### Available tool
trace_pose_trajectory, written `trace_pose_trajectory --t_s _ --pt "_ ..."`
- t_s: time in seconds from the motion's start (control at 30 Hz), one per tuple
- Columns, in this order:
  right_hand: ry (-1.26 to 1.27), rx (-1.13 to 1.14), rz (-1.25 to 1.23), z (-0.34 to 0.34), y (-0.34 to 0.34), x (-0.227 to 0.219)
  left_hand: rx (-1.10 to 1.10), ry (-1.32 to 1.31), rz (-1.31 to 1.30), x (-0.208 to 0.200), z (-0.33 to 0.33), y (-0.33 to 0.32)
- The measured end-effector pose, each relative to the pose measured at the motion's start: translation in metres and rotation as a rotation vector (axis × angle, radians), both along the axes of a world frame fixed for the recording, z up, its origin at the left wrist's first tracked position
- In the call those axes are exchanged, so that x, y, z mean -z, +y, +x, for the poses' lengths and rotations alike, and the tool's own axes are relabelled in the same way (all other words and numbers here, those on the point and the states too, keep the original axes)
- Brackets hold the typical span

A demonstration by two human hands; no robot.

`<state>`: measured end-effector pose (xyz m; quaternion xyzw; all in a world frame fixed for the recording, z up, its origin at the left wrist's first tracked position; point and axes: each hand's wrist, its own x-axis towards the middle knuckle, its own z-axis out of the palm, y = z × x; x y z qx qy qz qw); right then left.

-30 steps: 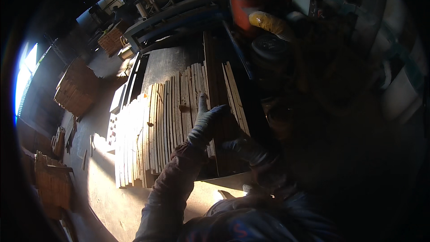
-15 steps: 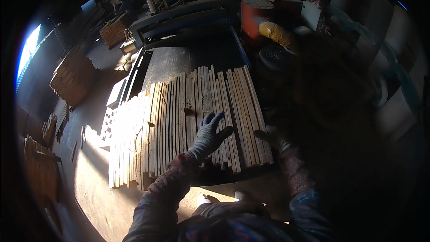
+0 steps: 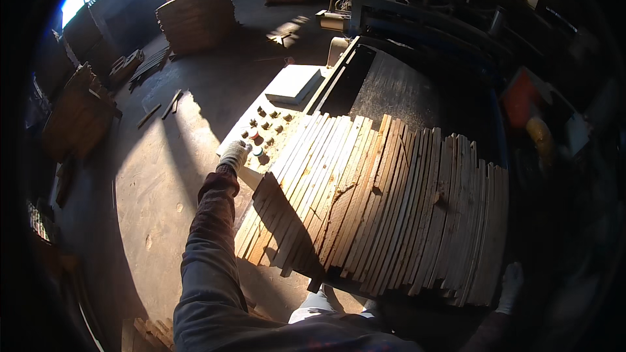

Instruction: The person repeatedly picks up small wooden planks from a large stack and places them onto a conveyor or machine table. The person handles the planks by hand, moving them from the source stack to the machine area in a repetitive cycle.

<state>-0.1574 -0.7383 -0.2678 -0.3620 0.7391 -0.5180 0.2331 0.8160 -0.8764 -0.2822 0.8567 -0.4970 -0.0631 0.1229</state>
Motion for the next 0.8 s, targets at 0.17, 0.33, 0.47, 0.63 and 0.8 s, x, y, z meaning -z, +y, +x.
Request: trace_pose_trajectory --t_s 0.17,0.33,0.47,0.63,0.8 --pt "-0.179 -0.243 0.001 0.102 -0.014 -0.067 -0.078 -0.223 0.156 0.073 0.086 -0.041" --pt "-0.016 -0.078 0.018 0.12 0.077 -0.114 0.072 -0.025 0.151 0.121 -0.002 -0.091" --pt "-0.036 -0.152 0.069 0.14 0.045 -0.103 -0.031 1.052 -0.121 0.09 0.058 -0.062" --pt "-0.062 -0.115 0.005 0.088 0.052 -0.1 -0.059 1.112 -0.499 0.026 -0.007 -0.015" --pt "0.032 -0.193 0.034 0.072 0.018 -0.13 -0.034 1.05 -0.741 -0.049 -0.079 0.067"
